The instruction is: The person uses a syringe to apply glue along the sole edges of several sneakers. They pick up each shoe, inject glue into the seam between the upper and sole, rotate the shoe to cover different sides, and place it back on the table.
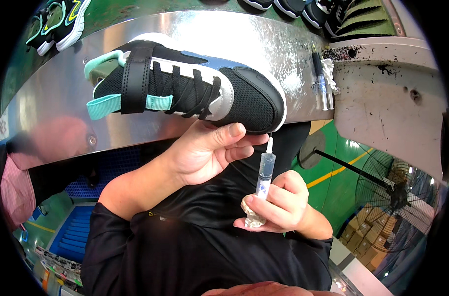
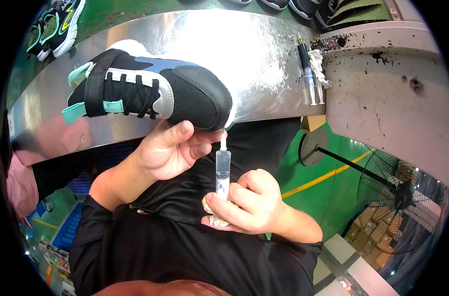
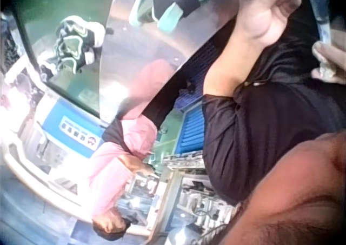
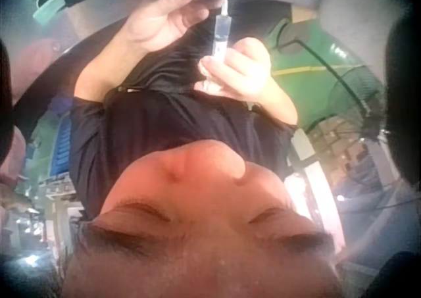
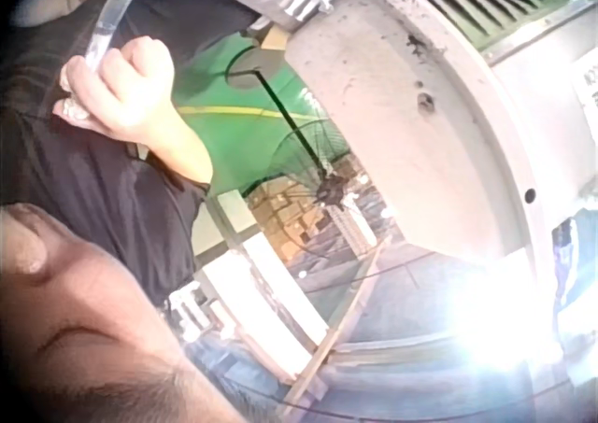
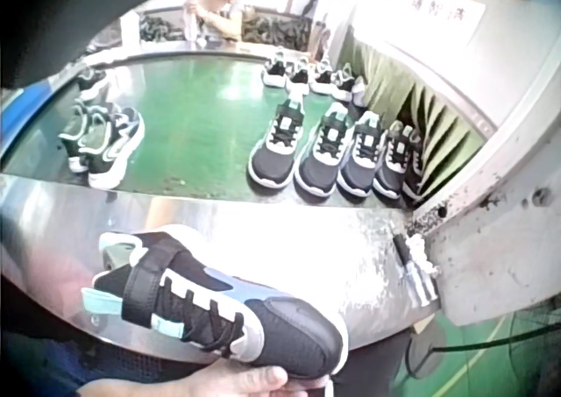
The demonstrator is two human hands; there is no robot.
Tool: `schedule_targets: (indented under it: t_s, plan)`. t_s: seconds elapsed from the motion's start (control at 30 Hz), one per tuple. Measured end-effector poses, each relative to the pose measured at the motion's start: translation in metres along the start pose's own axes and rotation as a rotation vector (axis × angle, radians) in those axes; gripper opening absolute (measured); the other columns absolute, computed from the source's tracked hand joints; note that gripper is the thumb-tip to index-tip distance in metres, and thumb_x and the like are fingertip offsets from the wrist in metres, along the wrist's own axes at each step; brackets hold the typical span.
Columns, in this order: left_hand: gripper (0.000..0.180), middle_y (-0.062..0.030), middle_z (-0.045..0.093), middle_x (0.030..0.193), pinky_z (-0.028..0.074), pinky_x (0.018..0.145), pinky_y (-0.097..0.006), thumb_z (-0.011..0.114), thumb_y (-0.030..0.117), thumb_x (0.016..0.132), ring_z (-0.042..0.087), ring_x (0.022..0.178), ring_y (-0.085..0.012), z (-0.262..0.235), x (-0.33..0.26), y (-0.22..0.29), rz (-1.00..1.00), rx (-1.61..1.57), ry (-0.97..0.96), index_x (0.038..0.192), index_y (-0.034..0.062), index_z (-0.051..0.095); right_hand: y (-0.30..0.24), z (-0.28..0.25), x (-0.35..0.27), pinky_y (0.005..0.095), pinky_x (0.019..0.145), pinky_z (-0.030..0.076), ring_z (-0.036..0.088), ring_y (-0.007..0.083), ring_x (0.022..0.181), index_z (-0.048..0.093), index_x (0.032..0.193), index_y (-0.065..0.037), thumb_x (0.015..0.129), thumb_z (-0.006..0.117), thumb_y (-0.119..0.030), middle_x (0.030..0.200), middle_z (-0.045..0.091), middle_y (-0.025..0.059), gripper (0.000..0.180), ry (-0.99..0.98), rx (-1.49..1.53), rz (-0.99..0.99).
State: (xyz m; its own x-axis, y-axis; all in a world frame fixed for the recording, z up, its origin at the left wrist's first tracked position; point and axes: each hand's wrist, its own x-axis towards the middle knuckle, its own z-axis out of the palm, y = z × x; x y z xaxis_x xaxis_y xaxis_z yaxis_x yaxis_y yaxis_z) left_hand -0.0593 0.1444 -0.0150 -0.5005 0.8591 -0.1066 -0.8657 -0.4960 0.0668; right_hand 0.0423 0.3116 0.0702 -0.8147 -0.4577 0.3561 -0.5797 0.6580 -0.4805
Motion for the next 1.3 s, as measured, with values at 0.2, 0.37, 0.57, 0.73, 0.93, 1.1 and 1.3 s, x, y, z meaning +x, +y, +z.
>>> schedule_targets:
  t_s: [0.2, 0.37, 0.57, 0.73, 0.93, 1.1, 1.3]
  plan:
    - [0.031, -0.0137, 0.063, 0.11, 0.057, 0.08, -0.033, 0.064, 0.005, 0.085, 0.063, 0.102, -0.026, 0.007, -0.008, 0.005, 0.014, -0.011, 0.075, 0.115, 0.0006, 0.057, -0.006, -0.002, 0.0, 0.0259, 0.047, 0.03, 0.04, 0.0136, 0.051, 0.064, 0.083, -0.011, 0.063, 0.082, -0.035, 0.061, 0.047, -0.0041, 0.037, 0.118, 0.014, -0.048]
    - [0.059, -0.0154, 0.056, 0.123, 0.046, 0.096, -0.042, 0.066, -0.002, 0.073, 0.056, 0.113, -0.0269, 0.006, -0.098, 0.02, 0.077, -0.013, 0.242, 0.129, 0.0012, 0.045, 0.022, 0.003, -0.015, 0.0301, 0.053, 0.035, 0.043, 0.0191, 0.054, 0.057, 0.098, -0.009, 0.061, 0.084, -0.044, 0.069, 0.054, 0.0004, 0.058, 0.103, 0.024, 0.128]
    - [0.08, -0.0132, 0.055, 0.123, 0.041, 0.1, -0.036, 0.073, 0.013, 0.063, 0.056, 0.112, -0.0237, 0.022, -0.127, 0.074, 0.237, 0.518, 0.489, 0.133, -0.0027, 0.037, 0.057, 0.027, 0.009, 0.0326, 0.055, 0.036, 0.043, 0.0202, 0.058, 0.058, 0.102, -0.006, 0.059, 0.084, -0.039, 0.075, 0.06, 0.003, 0.061, 0.137, 0.123, 0.084]
    - [0.051, -0.0195, 0.052, 0.125, 0.047, 0.097, -0.041, 0.06, 0.013, 0.085, 0.057, 0.111, -0.0276, -0.001, -0.015, 0.157, 0.44, 0.657, 0.371, 0.128, -0.0056, 0.039, 0.063, 0.032, 0.023, 0.0316, 0.056, 0.036, 0.043, 0.0198, 0.058, 0.058, 0.101, -0.006, 0.058, 0.085, -0.039, 0.075, 0.061, 0.0023, 0.06, 0.128, 0.162, 0.065]
    - [0.036, -0.0222, 0.057, 0.106, 0.055, 0.072, -0.031, 0.061, 0.01, 0.086, 0.063, 0.087, -0.0235, 0.005, 0.013, 0.17, 0.401, 0.782, 0.454, 0.114, -0.0041, 0.043, 0.071, 0.028, 0.007, 0.0319, 0.058, 0.036, 0.045, 0.02, 0.062, 0.058, 0.103, -0.006, 0.058, 0.085, -0.038, 0.079, 0.063, 0.0022, 0.061, 0.15, 0.155, 0.163]
    - [0.053, -0.0137, 0.054, 0.102, 0.049, 0.085, -0.032, 0.067, 0.005, 0.08, 0.057, 0.099, -0.0207, -0.04, -0.08, 0.262, 1.19, 1.494, 1.013, 0.122, -0.0034, 0.035, 0.086, 0.031, -0.006, 0.0321, 0.06, 0.035, 0.045, 0.0201, 0.067, 0.058, 0.104, -0.005, 0.06, 0.084, -0.039, 0.081, 0.062, 0.0039, 0.062, 0.185, 0.174, 0.203]
    - [0.095, -0.0167, 0.045, 0.134, 0.04, 0.097, -0.034, 0.083, 0.021, 0.067, 0.049, 0.115, -0.0245, -0.04, -0.045, 0.336, 1.004, 1.713, 1.244, 0.142, 0.0041, 0.027, 0.094, 0.03, -0.007, 0.0311, 0.06, 0.039, 0.047, 0.0203, 0.069, 0.058, 0.103, -0.003, 0.061, 0.084, -0.038, 0.081, 0.062, 0.0062, 0.061, 0.208, 0.176, 0.251]
